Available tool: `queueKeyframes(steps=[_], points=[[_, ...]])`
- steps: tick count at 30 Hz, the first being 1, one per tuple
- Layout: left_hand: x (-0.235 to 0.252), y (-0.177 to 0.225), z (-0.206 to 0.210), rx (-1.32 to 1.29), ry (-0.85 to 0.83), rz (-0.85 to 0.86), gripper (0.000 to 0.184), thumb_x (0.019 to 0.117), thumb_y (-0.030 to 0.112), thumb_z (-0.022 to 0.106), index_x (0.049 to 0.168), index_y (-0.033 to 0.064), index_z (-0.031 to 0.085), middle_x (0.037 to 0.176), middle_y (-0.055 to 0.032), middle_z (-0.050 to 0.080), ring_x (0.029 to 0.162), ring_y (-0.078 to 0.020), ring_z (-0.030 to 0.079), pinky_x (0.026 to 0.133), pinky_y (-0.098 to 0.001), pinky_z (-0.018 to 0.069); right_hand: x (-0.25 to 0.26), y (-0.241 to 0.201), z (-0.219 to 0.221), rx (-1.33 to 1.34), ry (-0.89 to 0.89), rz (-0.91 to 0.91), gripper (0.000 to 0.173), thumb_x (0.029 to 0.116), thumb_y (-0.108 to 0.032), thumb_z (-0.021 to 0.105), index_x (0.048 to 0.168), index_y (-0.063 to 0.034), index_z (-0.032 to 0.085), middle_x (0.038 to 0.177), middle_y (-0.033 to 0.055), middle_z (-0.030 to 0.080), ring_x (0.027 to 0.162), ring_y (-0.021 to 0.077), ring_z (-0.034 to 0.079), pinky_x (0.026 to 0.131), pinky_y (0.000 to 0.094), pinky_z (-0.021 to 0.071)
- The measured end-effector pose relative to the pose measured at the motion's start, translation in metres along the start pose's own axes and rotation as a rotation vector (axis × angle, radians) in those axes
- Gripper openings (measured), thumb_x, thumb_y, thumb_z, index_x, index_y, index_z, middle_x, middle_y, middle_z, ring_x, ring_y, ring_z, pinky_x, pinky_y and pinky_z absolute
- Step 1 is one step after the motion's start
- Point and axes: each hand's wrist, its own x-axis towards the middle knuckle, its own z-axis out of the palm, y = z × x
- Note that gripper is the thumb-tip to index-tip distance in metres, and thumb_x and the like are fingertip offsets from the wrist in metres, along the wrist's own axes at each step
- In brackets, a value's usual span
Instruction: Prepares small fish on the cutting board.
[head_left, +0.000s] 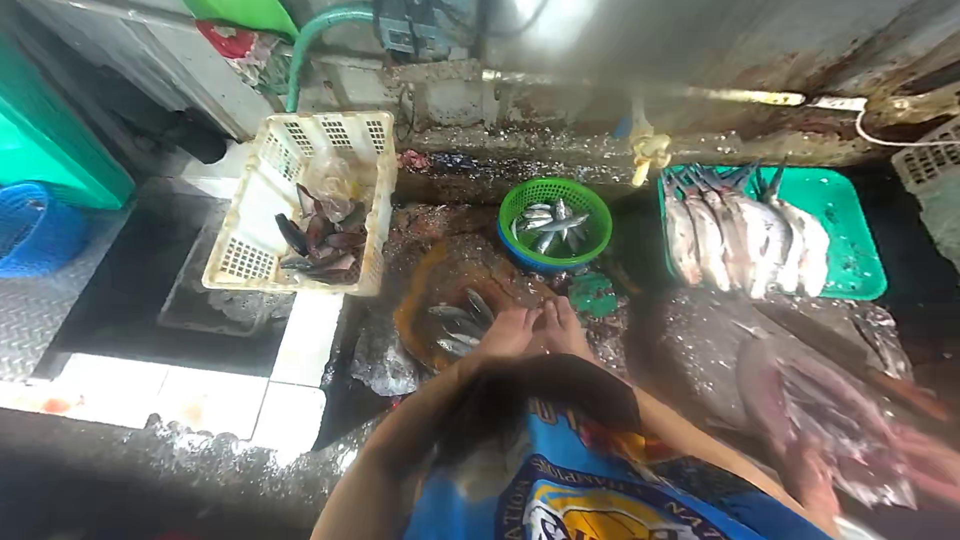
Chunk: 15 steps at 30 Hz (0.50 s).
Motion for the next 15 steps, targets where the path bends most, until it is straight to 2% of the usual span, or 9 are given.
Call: queueKeyframes(steps=[2, 5, 6, 7, 8, 10, 11, 13, 15], points=[[0.003, -0.006, -0.011, 0.040, -0.128, -0.027, 0.054, 0.1132, 0.036, 0.033, 0.117, -0.0057, 0.067, 0.113, -0.0247, 0.068, 0.110, -0.0354, 0.066, 0.100, -0.0539, 0.0500, -0.002, 0.014, -0.022, 0.197, -0.120, 0.090, 0.041, 0.1119, -0.022, 0.032, 0.125, 0.0062, 0.059, 0.104, 0.0131, 0.067, 0.086, 0.0157, 0.070, 0.078, 0.0337, 0.0609], [0.008, 0.010, -0.041, -0.052, -0.110, -0.054, 0.048, 0.1117, 0.038, 0.041, 0.128, -0.0022, 0.061, 0.109, -0.0216, 0.068, 0.095, -0.0317, 0.067, 0.090, -0.0522, 0.0538, -0.002, 0.035, -0.060, 0.085, 0.001, 0.105, 0.042, 0.1099, -0.028, 0.036, 0.109, 0.0012, 0.067, 0.086, 0.0079, 0.069, 0.072, 0.0155, 0.067, 0.070, 0.0364, 0.0588], [0.009, 0.020, -0.048, -0.125, -0.013, 0.007, 0.048, 0.1090, 0.038, 0.049, 0.140, 0.0016, 0.053, 0.114, -0.0216, 0.067, 0.096, -0.0312, 0.068, 0.088, -0.0523, 0.0558, 0.000, 0.045, -0.072, -0.110, 0.054, 0.127, 0.044, 0.1093, -0.036, 0.041, 0.113, -0.0021, 0.069, 0.094, 0.0117, 0.071, 0.081, 0.0209, 0.069, 0.076, 0.0421, 0.0584], [0.010, 0.028, -0.054, -0.201, 0.074, 0.097, 0.059, 0.1063, 0.037, 0.055, 0.154, 0.0064, 0.040, 0.128, -0.0201, 0.064, 0.105, -0.0279, 0.068, 0.092, -0.0494, 0.0573, 0.002, 0.053, -0.083, -0.289, 0.032, 0.201, 0.051, 0.1078, -0.046, 0.044, 0.128, -0.0047, 0.066, 0.117, 0.0196, 0.069, 0.105, 0.0320, 0.068, 0.093, 0.0535, 0.0554], [0.011, 0.037, -0.061, -0.257, 0.133, 0.183, 0.073, 0.1043, 0.037, 0.057, 0.163, 0.0103, 0.023, 0.149, -0.0193, 0.052, 0.125, -0.0263, 0.062, 0.103, -0.0472, 0.0542, 0.002, 0.061, -0.090, -0.390, -0.022, 0.291, 0.062, 0.1053, -0.052, 0.048, 0.146, -0.0053, 0.055, 0.139, 0.0272, 0.058, 0.126, 0.0424, 0.059, 0.106, 0.0624, 0.0472], [0.021, 0.044, -0.074, -0.269, 0.323, 0.326, 0.086, 0.1013, 0.040, 0.061, 0.166, 0.0121, 0.011, 0.160, -0.0176, 0.042, 0.140, -0.0267, 0.052, 0.110, -0.0453, 0.0501, -0.001, 0.074, -0.092, -0.435, -0.037, 0.381, 0.070, 0.1006, -0.052, 0.059, 0.150, -0.0029, 0.049, 0.144, 0.0310, 0.053, 0.131, 0.0478, 0.054, 0.108, 0.0671, 0.0437], [0.027, 0.039, -0.080, -0.231, 0.436, 0.366, 0.086, 0.1008, 0.039, 0.063, 0.165, 0.0101, 0.014, 0.156, -0.0175, 0.047, 0.137, -0.0264, 0.054, 0.109, -0.0441, 0.0511, -0.004, 0.078, -0.090, -0.412, -0.020, 0.383, 0.066, 0.1000, -0.050, 0.062, 0.146, -0.0029, 0.053, 0.137, 0.0290, 0.059, 0.126, 0.0455, 0.059, 0.105, 0.0662, 0.0463], [0.037, 0.008, -0.085, -0.033, 0.561, 0.328, 0.066, 0.1001, 0.027, 0.067, 0.155, 0.0056, 0.037, 0.137, -0.0147, 0.064, 0.124, -0.0250, 0.064, 0.103, -0.0426, 0.0550, -0.012, 0.085, -0.086, -0.358, -0.024, 0.367, 0.057, 0.1007, -0.045, 0.062, 0.141, -0.0046, 0.057, 0.129, 0.0253, 0.065, 0.119, 0.0415, 0.064, 0.103, 0.0638, 0.0493], [0.041, -0.042, -0.081, 0.279, 0.393, 0.188, 0.044, 0.0984, 0.014, 0.067, 0.141, 0.0090, 0.058, 0.134, -0.0151, 0.065, 0.130, -0.0328, 0.059, 0.110, -0.0547, 0.0482, -0.017, 0.087, -0.084, -0.334, -0.066, 0.380, 0.058, 0.1010, -0.045, 0.062, 0.143, -0.0059, 0.056, 0.129, 0.0227, 0.066, 0.119, 0.0389, 0.065, 0.104, 0.0613, 0.0499]])
